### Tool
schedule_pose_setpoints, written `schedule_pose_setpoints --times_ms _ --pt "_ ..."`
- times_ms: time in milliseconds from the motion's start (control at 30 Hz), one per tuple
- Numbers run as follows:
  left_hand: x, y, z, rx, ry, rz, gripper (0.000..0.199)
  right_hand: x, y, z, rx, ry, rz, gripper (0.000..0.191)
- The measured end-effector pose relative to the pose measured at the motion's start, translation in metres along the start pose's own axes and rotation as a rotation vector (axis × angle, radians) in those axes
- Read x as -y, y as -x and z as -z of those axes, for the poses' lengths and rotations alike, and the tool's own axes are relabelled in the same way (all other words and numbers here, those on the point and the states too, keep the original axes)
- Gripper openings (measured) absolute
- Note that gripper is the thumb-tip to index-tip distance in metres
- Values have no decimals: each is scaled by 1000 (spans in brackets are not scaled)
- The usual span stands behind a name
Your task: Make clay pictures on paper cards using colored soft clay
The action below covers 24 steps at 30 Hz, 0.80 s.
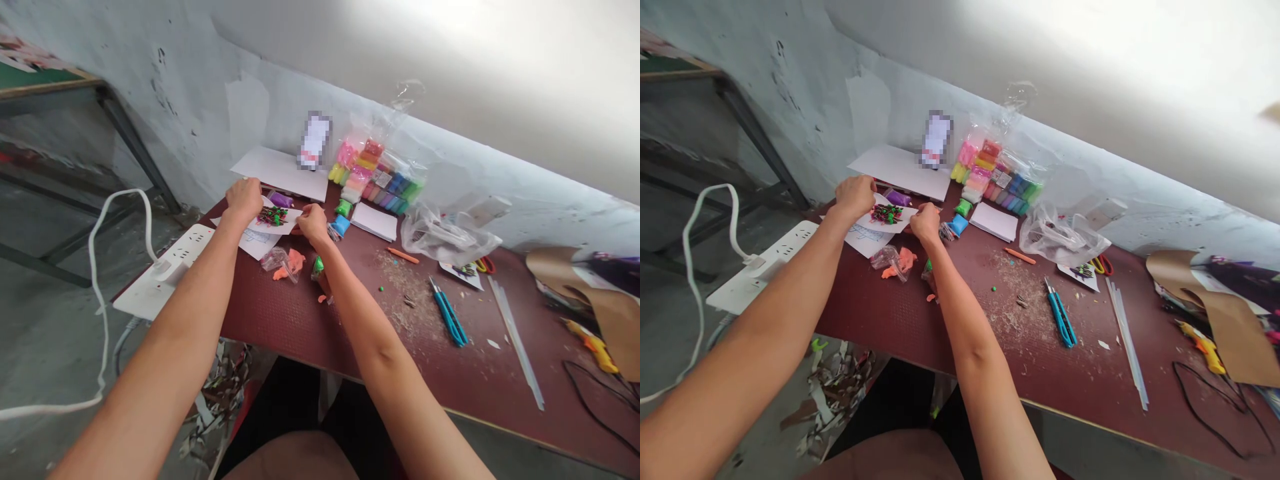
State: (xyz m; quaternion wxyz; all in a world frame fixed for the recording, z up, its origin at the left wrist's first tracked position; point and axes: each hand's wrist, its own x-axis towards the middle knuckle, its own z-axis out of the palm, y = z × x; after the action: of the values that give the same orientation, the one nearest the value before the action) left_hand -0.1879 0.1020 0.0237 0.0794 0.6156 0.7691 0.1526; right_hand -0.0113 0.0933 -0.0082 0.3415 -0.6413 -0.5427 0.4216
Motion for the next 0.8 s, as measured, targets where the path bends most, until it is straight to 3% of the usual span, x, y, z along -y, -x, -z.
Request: schedule_pose_setpoints --times_ms 200,433,533,667,800 --pt "-1 -8 -7 5 19 16 39 2 -12 5 -79 303 75 39" --pt "4 -12 -9 42 2 20 44 13 0 9 0 437 134 36" --pt "1 -6 -2 1 35 -22 45 23 8 17 9 537 174 34" --pt "-22 14 14 -128 143 -99 46 29 20 48 -77 530 279 30" --pt "-62 47 18 -68 275 -271 43 11 47 100 -178 482 355 19"
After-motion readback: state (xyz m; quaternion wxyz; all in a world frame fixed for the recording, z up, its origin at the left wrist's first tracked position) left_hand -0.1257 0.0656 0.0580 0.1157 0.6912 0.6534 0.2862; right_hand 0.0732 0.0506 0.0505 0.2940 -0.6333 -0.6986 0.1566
